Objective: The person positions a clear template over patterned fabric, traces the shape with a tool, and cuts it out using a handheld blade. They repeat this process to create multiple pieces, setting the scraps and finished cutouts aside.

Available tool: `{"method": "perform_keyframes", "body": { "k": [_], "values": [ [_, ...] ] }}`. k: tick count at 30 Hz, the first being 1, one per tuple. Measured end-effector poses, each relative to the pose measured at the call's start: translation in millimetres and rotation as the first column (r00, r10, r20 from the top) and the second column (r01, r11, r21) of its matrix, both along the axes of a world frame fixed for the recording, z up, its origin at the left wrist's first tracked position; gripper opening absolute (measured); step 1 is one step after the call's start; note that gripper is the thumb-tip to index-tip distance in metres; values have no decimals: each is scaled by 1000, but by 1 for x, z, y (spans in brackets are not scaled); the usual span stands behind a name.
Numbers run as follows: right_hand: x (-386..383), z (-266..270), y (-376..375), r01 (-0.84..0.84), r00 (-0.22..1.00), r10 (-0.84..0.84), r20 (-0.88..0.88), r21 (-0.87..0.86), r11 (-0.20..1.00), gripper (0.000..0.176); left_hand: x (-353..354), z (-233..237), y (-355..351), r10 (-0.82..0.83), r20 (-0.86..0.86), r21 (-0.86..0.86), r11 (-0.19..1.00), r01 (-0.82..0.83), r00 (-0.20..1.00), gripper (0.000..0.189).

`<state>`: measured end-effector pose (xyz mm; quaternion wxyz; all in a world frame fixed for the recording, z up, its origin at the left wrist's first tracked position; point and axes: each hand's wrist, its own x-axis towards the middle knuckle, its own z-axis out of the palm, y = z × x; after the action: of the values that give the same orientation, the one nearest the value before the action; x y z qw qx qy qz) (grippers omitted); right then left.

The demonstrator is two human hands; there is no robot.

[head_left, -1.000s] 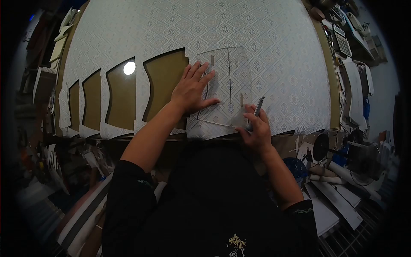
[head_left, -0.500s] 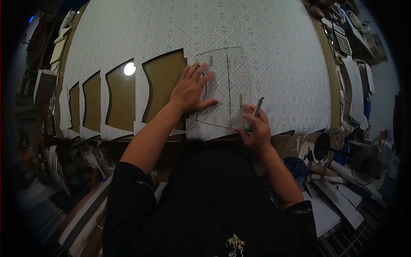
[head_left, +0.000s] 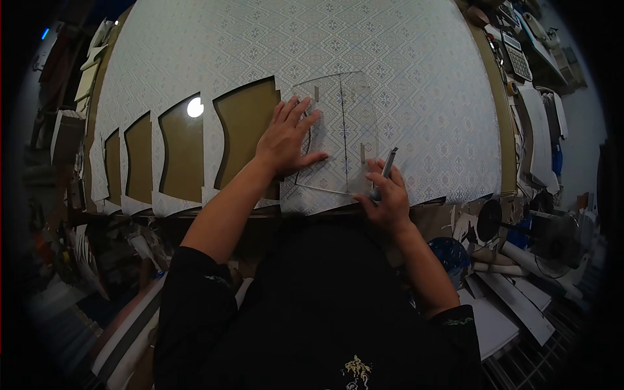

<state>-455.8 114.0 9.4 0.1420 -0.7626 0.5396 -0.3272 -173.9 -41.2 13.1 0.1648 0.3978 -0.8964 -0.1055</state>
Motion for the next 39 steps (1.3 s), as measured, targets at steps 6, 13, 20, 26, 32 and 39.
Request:
{"method": "perform_keyframes", "body": {
  "k": [6, 13, 20, 26, 32, 39],
  "values": [
    [-1, 0, 0, -5, 1000, 5, -1, 2, 1000, 52, 1, -1, -1, -9, -10, -19, 1000, 9, 1000, 91],
    [0, 0, 0, 1, 1000, -1, 6, -1, 1000, 51, 0, -1, -1, -6, -5, -10, 1000, 6, 1000, 91],
    [0, -1, 0, -2, 1000, 2, 6, -11, 1000, 51, 1, -2, -1, -7, 1, -9, 1000, 7, 1000, 93],
    [0, -1, 0, -3, 1000, 3, 6, 1, 1000, 51, 1, -1, 0, 0, 9, 6, 1000, 0, 1000, 95],
    [-1, -1, 0, -15, 1000, 14, -16, -17, 1000, 51, 1, -2, 0, 3, -2, 3, 1000, -3, 1000, 101],
    [-1, 0, -1, -26, 999, 26, -22, -9, 1000, 51, 2, -5, -2, -3, -24, -8, 1000, 3, 1000, 104]
  ]
}}
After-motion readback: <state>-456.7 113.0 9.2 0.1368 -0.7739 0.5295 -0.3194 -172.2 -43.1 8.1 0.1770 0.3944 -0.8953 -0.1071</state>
